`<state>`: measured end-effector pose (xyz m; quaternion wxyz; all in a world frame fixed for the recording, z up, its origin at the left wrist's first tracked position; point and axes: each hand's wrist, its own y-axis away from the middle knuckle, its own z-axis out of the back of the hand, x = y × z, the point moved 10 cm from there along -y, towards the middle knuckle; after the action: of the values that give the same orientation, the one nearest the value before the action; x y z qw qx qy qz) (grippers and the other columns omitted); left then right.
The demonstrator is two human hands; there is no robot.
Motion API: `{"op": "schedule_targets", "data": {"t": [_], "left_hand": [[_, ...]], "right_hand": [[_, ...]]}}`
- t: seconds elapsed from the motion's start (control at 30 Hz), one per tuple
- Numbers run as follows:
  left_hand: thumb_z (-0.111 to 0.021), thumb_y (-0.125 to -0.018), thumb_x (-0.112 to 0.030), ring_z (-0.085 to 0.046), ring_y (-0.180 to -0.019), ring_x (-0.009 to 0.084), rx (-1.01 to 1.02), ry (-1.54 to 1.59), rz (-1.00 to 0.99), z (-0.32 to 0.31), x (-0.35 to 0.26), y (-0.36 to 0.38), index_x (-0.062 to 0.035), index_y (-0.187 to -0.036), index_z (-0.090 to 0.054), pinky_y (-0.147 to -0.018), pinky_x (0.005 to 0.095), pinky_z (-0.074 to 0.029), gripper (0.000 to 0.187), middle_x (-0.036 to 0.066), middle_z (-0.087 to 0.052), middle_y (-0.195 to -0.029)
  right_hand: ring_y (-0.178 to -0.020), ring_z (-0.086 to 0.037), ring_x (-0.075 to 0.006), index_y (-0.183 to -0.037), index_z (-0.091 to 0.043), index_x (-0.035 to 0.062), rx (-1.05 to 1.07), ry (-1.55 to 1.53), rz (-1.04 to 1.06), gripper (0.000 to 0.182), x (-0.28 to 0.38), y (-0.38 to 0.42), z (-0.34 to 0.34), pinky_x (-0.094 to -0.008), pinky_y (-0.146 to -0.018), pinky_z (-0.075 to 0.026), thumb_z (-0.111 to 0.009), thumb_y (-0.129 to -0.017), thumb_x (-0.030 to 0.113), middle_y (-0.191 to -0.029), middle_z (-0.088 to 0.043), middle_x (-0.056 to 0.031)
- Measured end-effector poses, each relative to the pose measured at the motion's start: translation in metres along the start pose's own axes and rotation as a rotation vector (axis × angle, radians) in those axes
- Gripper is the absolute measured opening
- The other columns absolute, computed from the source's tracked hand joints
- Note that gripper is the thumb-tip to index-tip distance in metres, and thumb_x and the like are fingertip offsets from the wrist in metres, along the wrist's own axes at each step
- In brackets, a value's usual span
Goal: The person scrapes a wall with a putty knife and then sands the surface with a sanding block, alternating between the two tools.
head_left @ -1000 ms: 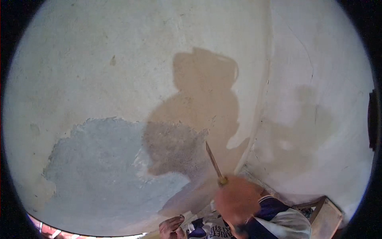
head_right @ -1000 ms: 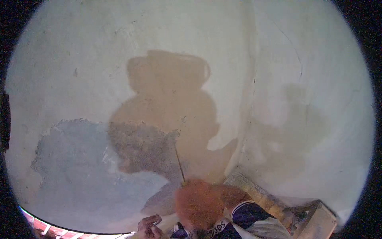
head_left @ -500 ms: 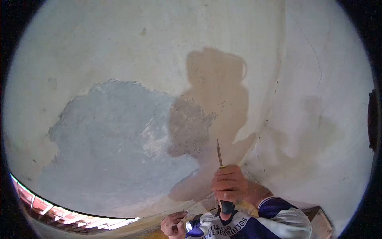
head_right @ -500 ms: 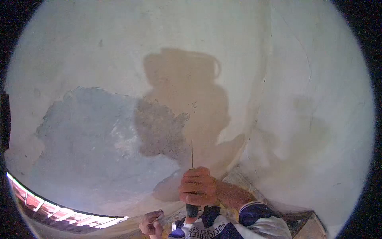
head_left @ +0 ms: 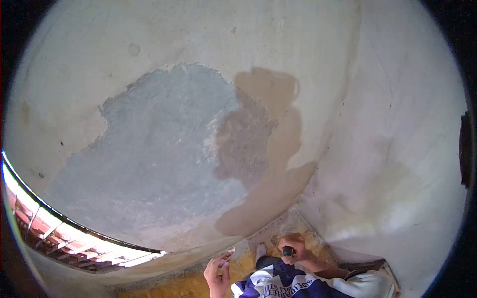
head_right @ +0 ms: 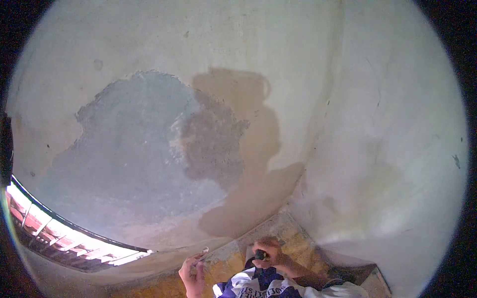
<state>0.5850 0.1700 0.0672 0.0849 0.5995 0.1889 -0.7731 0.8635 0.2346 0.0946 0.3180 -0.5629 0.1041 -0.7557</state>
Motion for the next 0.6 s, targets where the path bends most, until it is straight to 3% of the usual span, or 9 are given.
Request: {"op": "schedule_targets", "data": {"t": [0.03,0.13,0.17,0.37,0.6], "left_hand": [[-0.063,-0.093,-0.011,-0.068,-0.091,0.0338,-0.014,0.092,0.147,0.001,0.015,0.008,-0.003,-0.088,-0.065,-0.081,0.042,-0.053,0.01,0.014,-0.068,-0.087],[-0.063,-0.086,-0.003,-0.066,-0.078,0.0237,0.071,-0.148,-0.19,-0.009,-0.048,0.019,0.0014,-0.094,-0.059,-0.075,0.032,-0.051,0.011,0.016,-0.069,-0.09],[-0.063,-0.086,-0.002,-0.067,-0.079,0.024,0.091,-0.124,-0.197,-0.013,-0.052,0.02,0.0015,-0.094,-0.059,-0.075,0.0319,-0.051,0.01,0.016,-0.069,-0.09],[-0.061,-0.085,0.002,-0.067,-0.081,0.0222,0.094,-0.093,-0.261,-0.019,-0.067,0.04,0.0009,-0.091,-0.057,-0.075,0.0319,-0.052,0.008,0.016,-0.071,-0.093],[-0.059,-0.087,0.002,-0.068,-0.087,0.0235,-0.049,-0.129,-0.197,-0.011,-0.068,0.057,0.0012,-0.088,-0.057,-0.079,0.0331,-0.052,0.002,0.015,-0.072,-0.097]], "right_hand": [[-0.061,-0.057,-0.0281,-0.076,-0.06,0.005,-0.013,0.028,0.033,0.039,0.01,-0.002,0.005,-0.0369,-0.057,-0.044,-0.071,-0.075,0.042,-0.066,-0.053,-0.0088],[-0.063,-0.056,-0.029,-0.079,-0.059,0.0028,0.049,0.011,-0.091,0.035,0.037,-0.02,0.011,-0.0371,-0.058,-0.044,-0.075,-0.074,0.034,-0.068,-0.053,-0.01],[-0.063,-0.057,-0.0287,-0.08,-0.058,0.0014,0.073,0.055,-0.083,0.032,0.045,-0.02,0.012,-0.0368,-0.057,-0.045,-0.078,-0.072,0.025,-0.072,-0.055,-0.0112],[-0.065,-0.06,-0.0232,-0.078,-0.059,0.0033,0.112,0.103,-0.149,0.026,0.039,-0.008,0.018,-0.034,-0.058,-0.047,-0.08,-0.074,0.018,-0.071,-0.057,-0.0082],[-0.066,-0.063,-0.0193,-0.078,-0.06,0.0059,0.282,-0.039,-0.053,0.029,0.034,-0.036,0.011,-0.0334,-0.06,-0.048,-0.08,-0.08,0.026,-0.074,-0.063,-0.0052]]}}
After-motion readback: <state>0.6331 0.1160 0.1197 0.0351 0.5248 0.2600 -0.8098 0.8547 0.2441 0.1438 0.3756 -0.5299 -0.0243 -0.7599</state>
